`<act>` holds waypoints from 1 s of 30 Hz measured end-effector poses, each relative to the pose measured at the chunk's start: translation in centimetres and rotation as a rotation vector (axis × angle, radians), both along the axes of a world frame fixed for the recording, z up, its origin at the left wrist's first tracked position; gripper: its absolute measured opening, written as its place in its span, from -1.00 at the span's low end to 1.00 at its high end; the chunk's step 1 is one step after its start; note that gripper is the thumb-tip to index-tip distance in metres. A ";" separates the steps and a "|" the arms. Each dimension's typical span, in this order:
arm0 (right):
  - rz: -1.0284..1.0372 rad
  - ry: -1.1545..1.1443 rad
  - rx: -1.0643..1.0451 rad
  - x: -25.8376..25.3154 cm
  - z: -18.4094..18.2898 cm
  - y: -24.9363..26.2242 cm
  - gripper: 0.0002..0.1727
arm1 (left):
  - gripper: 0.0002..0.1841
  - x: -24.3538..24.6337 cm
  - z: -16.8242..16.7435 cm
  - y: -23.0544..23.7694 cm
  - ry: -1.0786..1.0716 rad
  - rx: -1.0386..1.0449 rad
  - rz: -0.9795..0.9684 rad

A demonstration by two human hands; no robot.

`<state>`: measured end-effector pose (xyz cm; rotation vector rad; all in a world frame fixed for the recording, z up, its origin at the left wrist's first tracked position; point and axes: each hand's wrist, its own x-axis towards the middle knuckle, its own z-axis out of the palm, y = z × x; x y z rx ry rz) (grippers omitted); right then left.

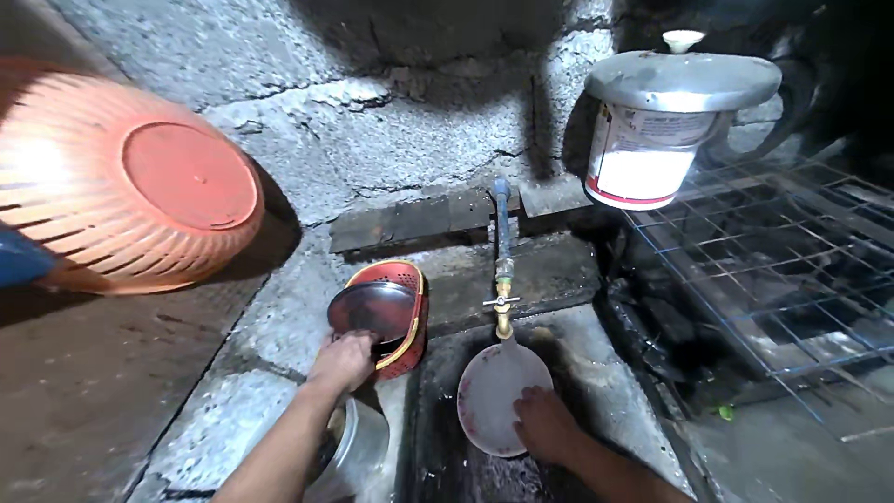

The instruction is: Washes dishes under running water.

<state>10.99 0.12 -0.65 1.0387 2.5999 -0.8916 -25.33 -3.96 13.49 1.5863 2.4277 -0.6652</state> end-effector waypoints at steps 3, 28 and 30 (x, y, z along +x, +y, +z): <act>-0.170 0.075 -0.040 -3.1 -2.4 1.4 -0.43 | -0.49 0.6 0.5 -0.7 -0.008 0.143 -0.007; -0.990 0.443 -0.781 5.3 -2.2 -0.1 -0.49 | -0.30 21.7 -16.2 -2.5 -0.527 -0.117 -0.290; -0.956 0.442 -0.715 5.0 -1.3 -0.4 -0.46 | -0.22 22.5 -16.4 -2.1 -0.467 -0.093 -0.250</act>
